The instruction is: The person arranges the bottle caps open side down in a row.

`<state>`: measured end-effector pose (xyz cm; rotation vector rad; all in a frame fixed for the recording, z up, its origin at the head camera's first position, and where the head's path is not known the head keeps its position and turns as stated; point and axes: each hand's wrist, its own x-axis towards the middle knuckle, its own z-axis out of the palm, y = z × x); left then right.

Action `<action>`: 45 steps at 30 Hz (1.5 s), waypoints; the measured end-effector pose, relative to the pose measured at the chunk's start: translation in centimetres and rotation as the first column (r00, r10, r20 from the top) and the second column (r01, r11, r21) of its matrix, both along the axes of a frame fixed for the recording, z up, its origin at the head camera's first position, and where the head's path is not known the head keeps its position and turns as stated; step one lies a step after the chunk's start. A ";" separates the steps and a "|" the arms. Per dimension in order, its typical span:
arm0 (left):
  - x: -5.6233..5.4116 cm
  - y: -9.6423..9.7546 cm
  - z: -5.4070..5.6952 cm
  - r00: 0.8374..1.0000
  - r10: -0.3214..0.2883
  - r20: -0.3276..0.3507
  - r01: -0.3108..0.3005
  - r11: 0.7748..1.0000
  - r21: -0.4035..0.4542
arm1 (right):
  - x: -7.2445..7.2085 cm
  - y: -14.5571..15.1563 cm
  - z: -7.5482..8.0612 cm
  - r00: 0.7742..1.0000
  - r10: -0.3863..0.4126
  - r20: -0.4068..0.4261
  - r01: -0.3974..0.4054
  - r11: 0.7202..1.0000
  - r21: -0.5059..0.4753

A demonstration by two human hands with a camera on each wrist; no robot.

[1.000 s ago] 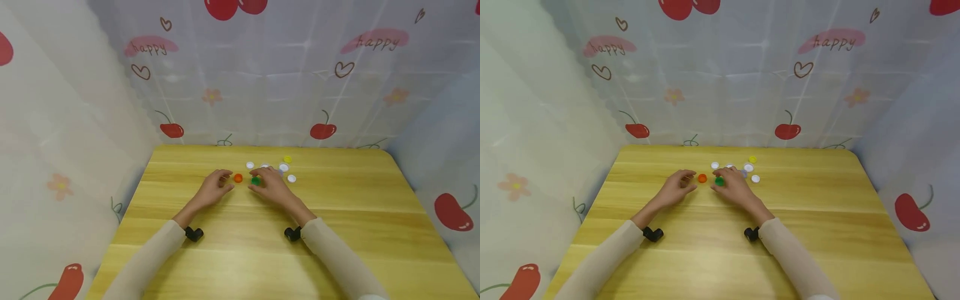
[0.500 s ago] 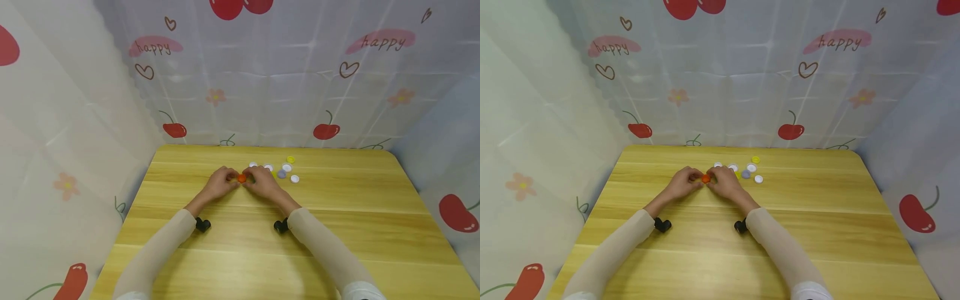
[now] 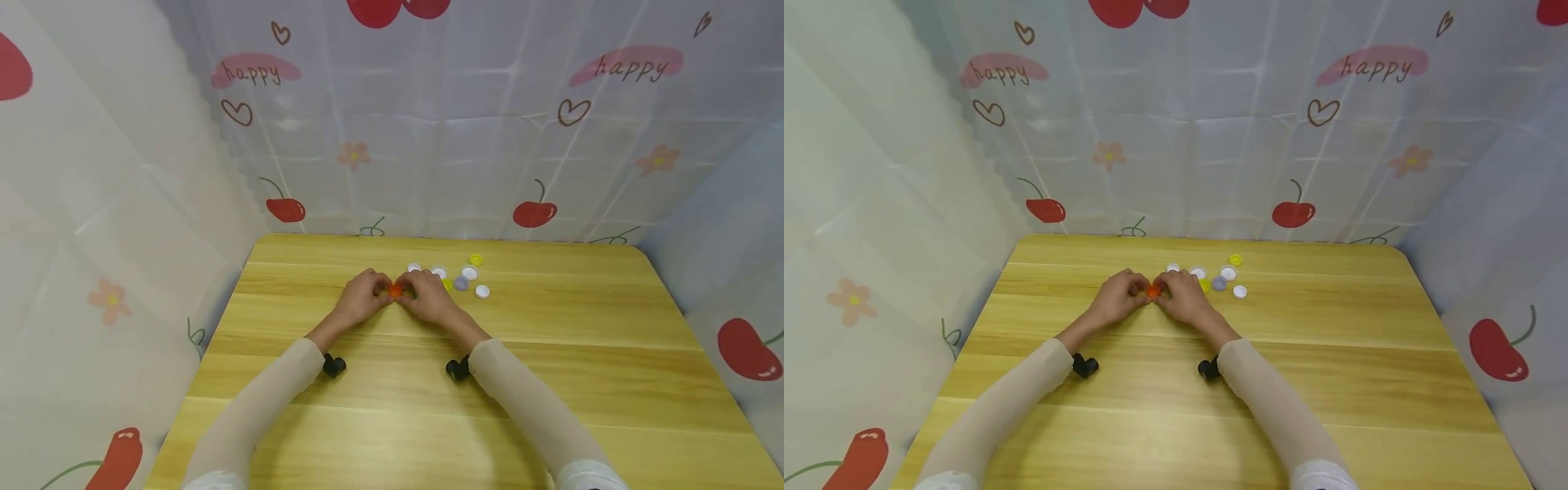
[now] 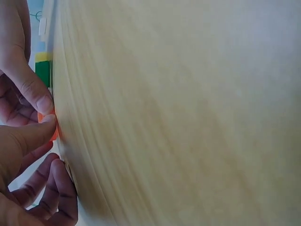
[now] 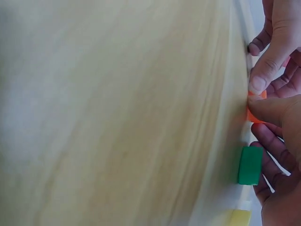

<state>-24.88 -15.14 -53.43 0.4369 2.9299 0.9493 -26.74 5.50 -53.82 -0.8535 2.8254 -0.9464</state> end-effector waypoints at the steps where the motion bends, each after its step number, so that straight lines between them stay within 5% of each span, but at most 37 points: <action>1: 0.0 0.1 0.0 1.000 -0.001 0.000 0.001 1.000 0.001 | 0.1 0.1 0.0 1.000 0.010 -0.003 -0.010 1.000 -0.004; 9: 1.3 0.3 0.1 0.999 -0.048 0.014 0.046 0.993 0.110 | 1.2 2.3 1.1 0.996 0.083 -0.016 -0.083 0.995 -0.048; 17: 4.5 1.2 0.6 0.982 -0.189 0.005 0.176 0.924 0.339 | 4.2 5.6 1.9 0.994 0.107 0.007 -0.105 0.980 -0.171; 24: 6.7 2.1 0.7 0.968 -0.250 -0.029 0.245 0.904 0.351 | 7.1 7.3 1.9 0.994 0.110 -0.006 -0.108 0.966 -0.236; 29: 6.9 2.8 0.5 0.964 -0.265 0.025 0.230 0.877 0.422 | 7.7 7.9 1.9 0.995 0.102 -0.010 -0.101 0.961 -0.257; 34: 6.7 3.2 0.4 0.947 -0.285 0.149 0.152 0.805 0.574 | 7.9 8.4 2.2 0.994 0.094 -0.061 -0.108 0.955 -0.278; 39: 6.3 3.7 0.7 0.908 -0.311 0.281 0.046 0.741 0.670 | 8.1 8.9 2.8 0.989 0.103 -0.104 -0.129 0.952 -0.279; 45: 6.3 4.2 0.8 0.871 -0.320 0.374 -0.021 0.735 0.678 | 8.2 9.4 2.9 0.987 0.113 -0.112 -0.138 0.957 -0.254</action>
